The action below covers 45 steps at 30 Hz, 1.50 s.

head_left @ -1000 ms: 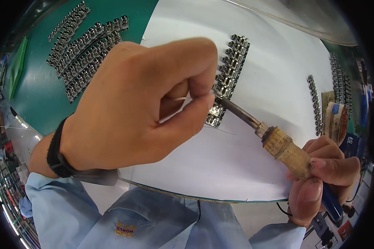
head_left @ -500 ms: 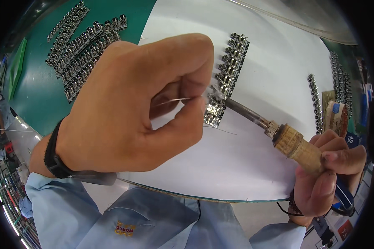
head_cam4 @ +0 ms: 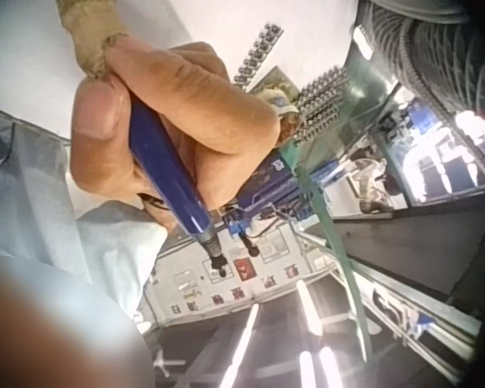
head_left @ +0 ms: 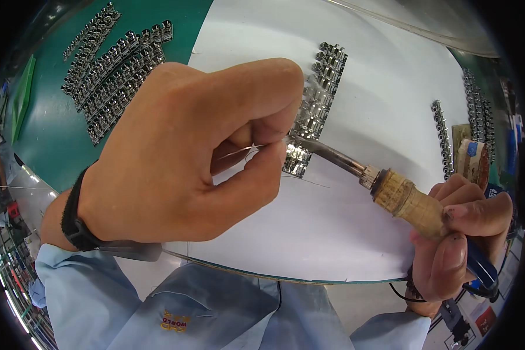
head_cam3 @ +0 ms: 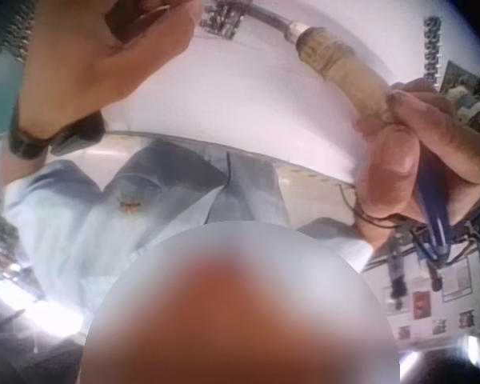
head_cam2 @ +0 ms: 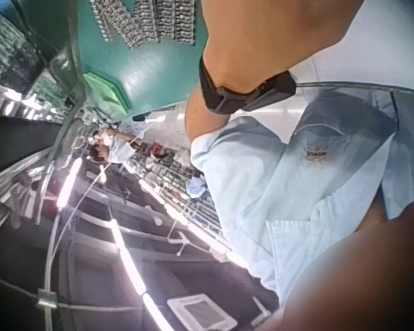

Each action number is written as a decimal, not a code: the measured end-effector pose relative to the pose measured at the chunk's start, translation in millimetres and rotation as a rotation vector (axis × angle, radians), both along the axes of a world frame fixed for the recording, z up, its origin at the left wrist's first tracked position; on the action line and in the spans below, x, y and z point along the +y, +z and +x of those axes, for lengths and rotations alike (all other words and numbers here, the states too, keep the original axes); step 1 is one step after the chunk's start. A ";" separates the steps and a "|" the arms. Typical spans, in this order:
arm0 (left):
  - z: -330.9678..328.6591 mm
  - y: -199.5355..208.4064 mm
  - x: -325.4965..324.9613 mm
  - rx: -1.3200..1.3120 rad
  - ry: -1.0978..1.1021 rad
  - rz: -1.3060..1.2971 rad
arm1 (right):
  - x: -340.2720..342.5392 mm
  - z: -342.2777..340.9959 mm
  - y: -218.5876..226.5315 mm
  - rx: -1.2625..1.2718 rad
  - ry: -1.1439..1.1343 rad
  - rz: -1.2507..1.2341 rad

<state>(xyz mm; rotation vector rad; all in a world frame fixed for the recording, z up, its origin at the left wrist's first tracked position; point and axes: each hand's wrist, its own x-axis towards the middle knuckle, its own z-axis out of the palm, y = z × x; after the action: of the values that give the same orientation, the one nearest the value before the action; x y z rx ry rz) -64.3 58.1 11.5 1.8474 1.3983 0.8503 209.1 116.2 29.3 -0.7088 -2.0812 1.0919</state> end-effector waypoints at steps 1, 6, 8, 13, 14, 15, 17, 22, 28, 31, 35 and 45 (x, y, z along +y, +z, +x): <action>-0.1 -0.7 0.3 0.007 -0.003 0.012 | -0.3 -1.1 -0.4 0.021 0.002 0.010; -2.0 -0.9 0.4 0.045 -0.031 0.045 | -3.4 0.9 10.2 -0.066 -0.011 -0.032; -1.7 -0.9 -0.3 0.038 -0.026 0.032 | -4.1 2.4 14.0 -0.115 -0.024 -0.060; 0.5 -2.0 0.4 0.058 -0.007 0.042 | -4.7 2.2 13.8 -0.110 -0.024 -0.065; 0.2 -0.7 0.0 0.056 -0.007 0.039 | -4.8 2.3 13.7 -0.110 -0.022 -0.064; 0.2 0.0 0.0 0.055 -0.007 0.037 | -5.0 2.2 14.0 -0.111 -0.020 -0.061; -0.6 4.0 -1.9 0.057 -0.005 0.013 | -5.3 3.5 14.7 -0.118 -0.017 -0.052; -3.5 9.6 -5.2 -0.071 0.093 -0.126 | -0.3 10.2 12.3 -0.055 0.031 -0.029; -4.4 7.9 -4.0 -0.005 0.031 -0.033 | 2.8 15.4 6.1 0.029 0.080 0.060; -3.7 8.6 -4.1 0.027 0.017 -0.054 | 1.1 15.1 7.0 0.002 0.090 0.085; -2.9 10.0 -3.0 0.048 0.003 0.012 | -0.9 13.2 8.3 -0.017 0.097 0.109; -2.2 6.9 -0.5 0.097 -0.056 0.074 | -3.6 8.4 7.3 -0.062 0.120 0.156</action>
<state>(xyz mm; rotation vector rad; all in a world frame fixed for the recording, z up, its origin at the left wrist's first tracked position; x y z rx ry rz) -66.5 57.6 18.4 1.9984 1.3837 0.8038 217.5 112.6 36.6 -0.5540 -2.2581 0.9687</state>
